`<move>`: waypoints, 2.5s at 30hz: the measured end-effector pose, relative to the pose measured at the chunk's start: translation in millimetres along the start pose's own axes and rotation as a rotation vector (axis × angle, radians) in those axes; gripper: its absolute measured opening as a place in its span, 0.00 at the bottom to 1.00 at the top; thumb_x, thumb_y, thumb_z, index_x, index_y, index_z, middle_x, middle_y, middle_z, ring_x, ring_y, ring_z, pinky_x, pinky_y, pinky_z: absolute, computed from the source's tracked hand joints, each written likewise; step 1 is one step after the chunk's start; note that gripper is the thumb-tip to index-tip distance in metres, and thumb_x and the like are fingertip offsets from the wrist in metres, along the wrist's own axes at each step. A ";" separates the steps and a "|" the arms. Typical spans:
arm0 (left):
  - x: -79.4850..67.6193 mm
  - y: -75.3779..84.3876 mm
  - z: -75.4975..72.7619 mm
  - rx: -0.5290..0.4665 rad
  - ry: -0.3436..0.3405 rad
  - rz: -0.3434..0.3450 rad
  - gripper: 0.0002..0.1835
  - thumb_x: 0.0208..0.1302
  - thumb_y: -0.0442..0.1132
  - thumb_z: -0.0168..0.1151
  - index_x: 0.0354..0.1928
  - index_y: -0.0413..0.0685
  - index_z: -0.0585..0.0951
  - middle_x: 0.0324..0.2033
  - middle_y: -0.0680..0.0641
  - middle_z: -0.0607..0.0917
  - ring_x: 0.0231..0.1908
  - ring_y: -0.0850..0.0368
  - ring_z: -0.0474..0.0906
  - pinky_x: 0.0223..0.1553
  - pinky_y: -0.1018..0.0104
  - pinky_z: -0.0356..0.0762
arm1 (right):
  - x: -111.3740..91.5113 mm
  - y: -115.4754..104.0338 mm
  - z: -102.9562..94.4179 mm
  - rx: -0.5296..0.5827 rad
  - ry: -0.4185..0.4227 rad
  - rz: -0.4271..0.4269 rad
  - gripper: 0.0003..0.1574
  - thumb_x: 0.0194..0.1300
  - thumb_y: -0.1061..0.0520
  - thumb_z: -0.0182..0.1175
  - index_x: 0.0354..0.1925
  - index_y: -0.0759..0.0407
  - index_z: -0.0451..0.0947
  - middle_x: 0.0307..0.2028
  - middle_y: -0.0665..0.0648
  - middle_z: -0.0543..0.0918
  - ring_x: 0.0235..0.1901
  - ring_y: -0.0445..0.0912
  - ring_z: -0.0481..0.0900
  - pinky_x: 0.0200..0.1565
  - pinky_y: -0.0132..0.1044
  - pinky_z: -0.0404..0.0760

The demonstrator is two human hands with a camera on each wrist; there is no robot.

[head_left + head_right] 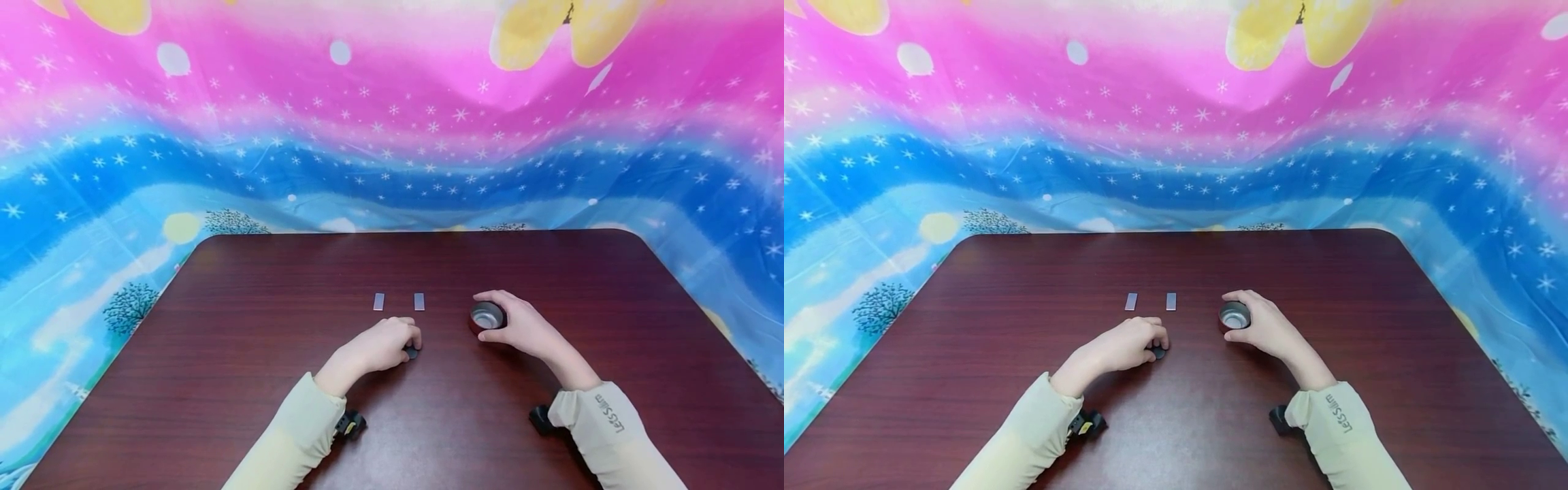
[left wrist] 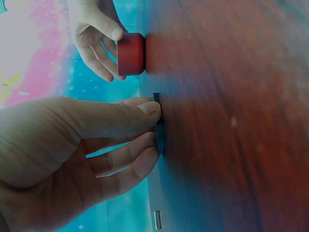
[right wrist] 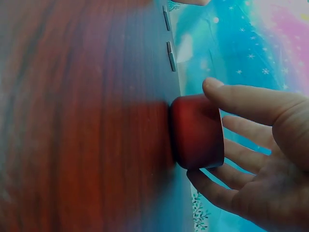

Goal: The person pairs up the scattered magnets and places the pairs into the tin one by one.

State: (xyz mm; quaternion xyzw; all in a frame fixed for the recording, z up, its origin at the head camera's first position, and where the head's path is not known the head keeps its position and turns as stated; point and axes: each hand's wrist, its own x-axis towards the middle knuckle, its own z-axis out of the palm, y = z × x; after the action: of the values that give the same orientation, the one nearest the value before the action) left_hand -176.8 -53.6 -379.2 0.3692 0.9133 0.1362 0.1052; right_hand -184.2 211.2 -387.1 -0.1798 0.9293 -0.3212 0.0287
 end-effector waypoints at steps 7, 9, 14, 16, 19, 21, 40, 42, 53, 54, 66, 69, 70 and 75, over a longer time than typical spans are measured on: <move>-0.1 0.6 -0.6 -0.008 -0.003 0.000 0.09 0.54 0.31 0.63 0.37 0.49 0.81 0.34 0.53 0.77 0.34 0.62 0.74 0.37 0.74 0.72 | -2.2 -1.9 -0.4 -0.011 -0.013 -0.004 0.35 0.50 0.58 0.67 0.57 0.58 0.69 0.54 0.60 0.72 0.50 0.54 0.72 0.49 0.51 0.72; -0.1 1.2 -1.3 -0.007 -0.002 0.002 0.09 0.54 0.31 0.63 0.37 0.48 0.81 0.34 0.53 0.78 0.33 0.62 0.74 0.37 0.74 0.72 | -2.3 -2.6 0.1 -0.012 -0.015 -0.012 0.35 0.50 0.58 0.68 0.57 0.58 0.69 0.54 0.59 0.73 0.50 0.53 0.72 0.49 0.51 0.72; -0.3 2.3 -1.9 0.014 0.000 0.008 0.08 0.53 0.31 0.64 0.37 0.48 0.82 0.33 0.53 0.78 0.33 0.62 0.74 0.36 0.73 0.72 | -2.0 -2.7 2.3 -0.013 -0.023 -0.016 0.36 0.48 0.56 0.69 0.57 0.58 0.70 0.53 0.59 0.73 0.50 0.53 0.72 0.48 0.50 0.73; -0.3 2.4 -1.6 0.024 0.004 0.011 0.08 0.53 0.32 0.64 0.37 0.48 0.82 0.33 0.53 0.78 0.33 0.62 0.74 0.36 0.73 0.72 | -2.4 -2.6 2.6 -0.017 -0.026 -0.018 0.36 0.48 0.56 0.69 0.56 0.59 0.70 0.53 0.59 0.74 0.50 0.52 0.72 0.48 0.50 0.73; 0.0 2.3 -1.1 0.035 0.008 0.016 0.08 0.53 0.32 0.64 0.37 0.48 0.82 0.32 0.53 0.78 0.32 0.62 0.74 0.36 0.73 0.72 | -3.1 -2.3 2.5 -0.013 -0.031 -0.027 0.37 0.47 0.57 0.70 0.56 0.59 0.70 0.52 0.59 0.74 0.50 0.52 0.72 0.47 0.49 0.73; 0.2 2.2 -0.9 0.039 0.007 0.015 0.08 0.53 0.33 0.64 0.37 0.48 0.82 0.32 0.53 0.77 0.32 0.62 0.74 0.37 0.73 0.72 | -3.4 -2.1 2.2 -0.005 -0.033 -0.033 0.38 0.47 0.57 0.70 0.56 0.60 0.69 0.52 0.59 0.74 0.49 0.52 0.73 0.47 0.47 0.74; 1.4 1.6 -1.6 0.061 0.011 0.042 0.09 0.51 0.32 0.65 0.36 0.48 0.82 0.31 0.53 0.77 0.32 0.62 0.75 0.37 0.74 0.72 | -4.0 -0.6 4.9 0.011 -0.024 -0.059 0.39 0.45 0.55 0.72 0.56 0.60 0.71 0.48 0.55 0.77 0.47 0.48 0.75 0.41 0.38 0.77; 1.7 1.5 -1.6 0.064 0.016 0.049 0.08 0.50 0.31 0.65 0.35 0.48 0.83 0.31 0.53 0.77 0.31 0.62 0.75 0.35 0.75 0.72 | -3.9 -0.5 5.0 0.028 -0.029 -0.058 0.39 0.45 0.55 0.71 0.56 0.60 0.71 0.48 0.55 0.77 0.47 0.48 0.75 0.41 0.36 0.77; 1.7 -1.3 0.1 0.030 0.025 0.054 0.07 0.51 0.32 0.63 0.34 0.48 0.82 0.30 0.52 0.78 0.31 0.63 0.74 0.35 0.75 0.71 | -5.1 -3.4 5.5 0.079 -0.064 -0.048 0.38 0.46 0.55 0.71 0.56 0.60 0.70 0.48 0.56 0.76 0.47 0.49 0.75 0.41 0.36 0.78; 1.6 -1.5 0.1 0.023 0.026 0.052 0.07 0.52 0.32 0.63 0.34 0.48 0.82 0.30 0.52 0.78 0.31 0.63 0.74 0.35 0.75 0.71 | -5.0 -3.5 5.7 0.083 -0.066 -0.049 0.38 0.46 0.55 0.71 0.56 0.60 0.70 0.48 0.56 0.76 0.46 0.49 0.75 0.41 0.36 0.78; 2.9 -1.5 -1.7 -0.009 0.046 0.045 0.05 0.53 0.34 0.63 0.33 0.48 0.82 0.32 0.52 0.78 0.31 0.63 0.74 0.34 0.74 0.72 | -4.2 -1.2 6.8 0.137 -0.102 -0.038 0.37 0.47 0.55 0.70 0.56 0.58 0.69 0.47 0.55 0.77 0.45 0.48 0.77 0.42 0.38 0.77; 4.3 -1.5 -1.7 -0.015 0.058 0.044 0.04 0.54 0.34 0.63 0.33 0.49 0.81 0.31 0.53 0.78 0.30 0.63 0.73 0.34 0.75 0.71 | -3.8 -1.0 7.0 0.136 -0.101 -0.039 0.37 0.47 0.54 0.70 0.56 0.58 0.69 0.47 0.55 0.77 0.45 0.47 0.77 0.42 0.38 0.77; 4.7 -1.1 -2.0 -0.018 0.061 0.043 0.04 0.54 0.34 0.63 0.33 0.49 0.81 0.32 0.53 0.78 0.30 0.64 0.73 0.34 0.75 0.71 | -3.8 -1.0 7.1 0.137 -0.101 -0.038 0.37 0.47 0.54 0.70 0.56 0.58 0.69 0.46 0.55 0.78 0.45 0.47 0.77 0.42 0.38 0.77; 7.2 1.9 -3.8 -0.035 0.063 0.046 0.05 0.55 0.34 0.62 0.34 0.50 0.81 0.32 0.54 0.78 0.31 0.64 0.72 0.34 0.76 0.71 | -3.6 -0.3 7.3 0.144 -0.100 -0.031 0.36 0.47 0.55 0.70 0.55 0.57 0.69 0.46 0.54 0.78 0.44 0.47 0.77 0.43 0.38 0.76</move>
State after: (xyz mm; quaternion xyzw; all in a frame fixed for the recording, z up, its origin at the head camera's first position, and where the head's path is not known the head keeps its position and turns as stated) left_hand -181.8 -48.0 -375.6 0.3838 0.9049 0.1659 0.0798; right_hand -179.5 208.0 -392.9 -0.2074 0.8984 -0.3780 0.0831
